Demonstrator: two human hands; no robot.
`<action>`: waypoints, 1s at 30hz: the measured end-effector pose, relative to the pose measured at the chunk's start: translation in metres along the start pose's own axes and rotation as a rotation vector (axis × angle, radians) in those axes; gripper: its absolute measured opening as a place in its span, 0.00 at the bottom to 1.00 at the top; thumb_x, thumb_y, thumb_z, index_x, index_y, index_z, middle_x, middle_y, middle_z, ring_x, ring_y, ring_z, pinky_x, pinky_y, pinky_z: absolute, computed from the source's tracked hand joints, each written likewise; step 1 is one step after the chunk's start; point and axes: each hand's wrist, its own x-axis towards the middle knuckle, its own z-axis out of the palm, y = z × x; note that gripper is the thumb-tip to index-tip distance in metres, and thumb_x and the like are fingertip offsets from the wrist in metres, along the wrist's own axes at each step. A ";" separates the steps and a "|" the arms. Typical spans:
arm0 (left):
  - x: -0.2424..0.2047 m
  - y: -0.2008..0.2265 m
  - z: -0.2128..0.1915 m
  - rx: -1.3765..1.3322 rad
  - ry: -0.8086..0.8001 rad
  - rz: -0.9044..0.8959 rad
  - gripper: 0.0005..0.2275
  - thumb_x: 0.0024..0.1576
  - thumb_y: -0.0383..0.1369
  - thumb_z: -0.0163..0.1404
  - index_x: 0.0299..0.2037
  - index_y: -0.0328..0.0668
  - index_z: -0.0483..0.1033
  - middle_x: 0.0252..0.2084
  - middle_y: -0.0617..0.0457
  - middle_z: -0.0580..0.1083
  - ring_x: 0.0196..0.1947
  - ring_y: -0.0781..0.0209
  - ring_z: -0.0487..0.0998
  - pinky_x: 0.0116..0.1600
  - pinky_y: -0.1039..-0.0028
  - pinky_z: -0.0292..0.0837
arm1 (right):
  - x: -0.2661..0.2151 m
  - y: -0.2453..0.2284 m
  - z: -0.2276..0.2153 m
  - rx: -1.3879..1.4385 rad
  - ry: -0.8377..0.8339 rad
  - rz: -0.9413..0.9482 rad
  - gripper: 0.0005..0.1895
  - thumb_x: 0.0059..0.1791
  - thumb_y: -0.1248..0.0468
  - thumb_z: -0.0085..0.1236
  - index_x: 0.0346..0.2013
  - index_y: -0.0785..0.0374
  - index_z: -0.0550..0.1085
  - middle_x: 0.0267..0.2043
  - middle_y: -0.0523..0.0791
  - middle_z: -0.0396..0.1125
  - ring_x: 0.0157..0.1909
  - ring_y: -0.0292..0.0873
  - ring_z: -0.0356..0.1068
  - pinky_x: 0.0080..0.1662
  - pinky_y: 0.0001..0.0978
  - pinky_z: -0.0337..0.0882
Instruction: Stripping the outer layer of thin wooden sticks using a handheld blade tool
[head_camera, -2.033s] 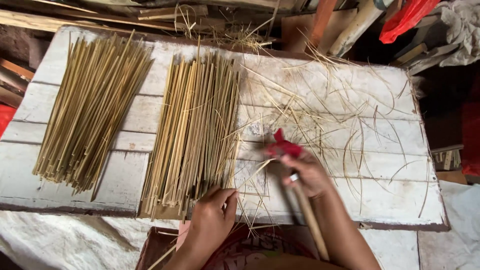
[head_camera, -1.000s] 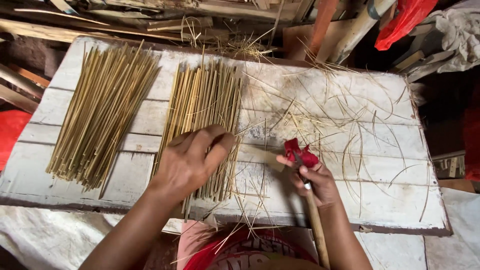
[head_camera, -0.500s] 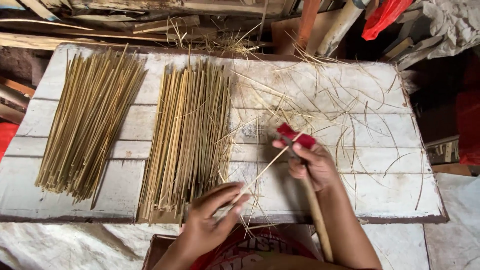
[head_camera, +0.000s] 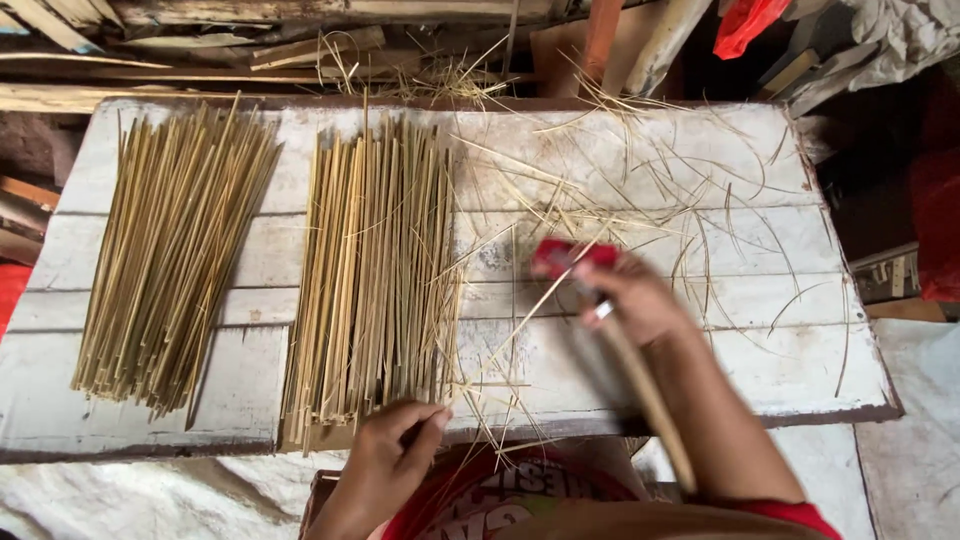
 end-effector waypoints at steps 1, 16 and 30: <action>-0.003 0.003 -0.005 -0.028 -0.027 -0.126 0.11 0.58 0.35 0.51 0.43 0.41 0.84 0.37 0.50 0.85 0.38 0.61 0.87 0.43 0.74 0.84 | 0.000 -0.009 -0.016 0.065 0.075 0.013 0.34 0.48 0.53 0.58 0.64 0.68 0.67 0.60 0.52 0.72 0.15 0.28 0.65 0.20 0.16 0.70; 0.004 -0.003 -0.002 -0.053 -0.122 -0.410 0.13 0.58 0.40 0.51 0.42 0.45 0.86 0.36 0.53 0.86 0.31 0.67 0.82 0.38 0.76 0.80 | -0.006 0.019 0.020 0.112 -0.018 0.064 0.20 0.47 0.62 0.64 0.52 0.66 0.77 0.55 0.55 0.71 0.31 0.40 0.78 0.24 0.21 0.79; 0.011 -0.015 0.010 0.223 0.041 0.098 0.06 0.58 0.24 0.51 0.40 0.36 0.81 0.31 0.51 0.81 0.28 0.64 0.83 0.32 0.82 0.84 | -0.001 0.065 0.049 0.397 -0.139 0.248 0.29 0.45 0.67 0.67 0.61 0.63 0.72 0.51 0.61 0.72 0.21 0.41 0.75 0.24 0.23 0.79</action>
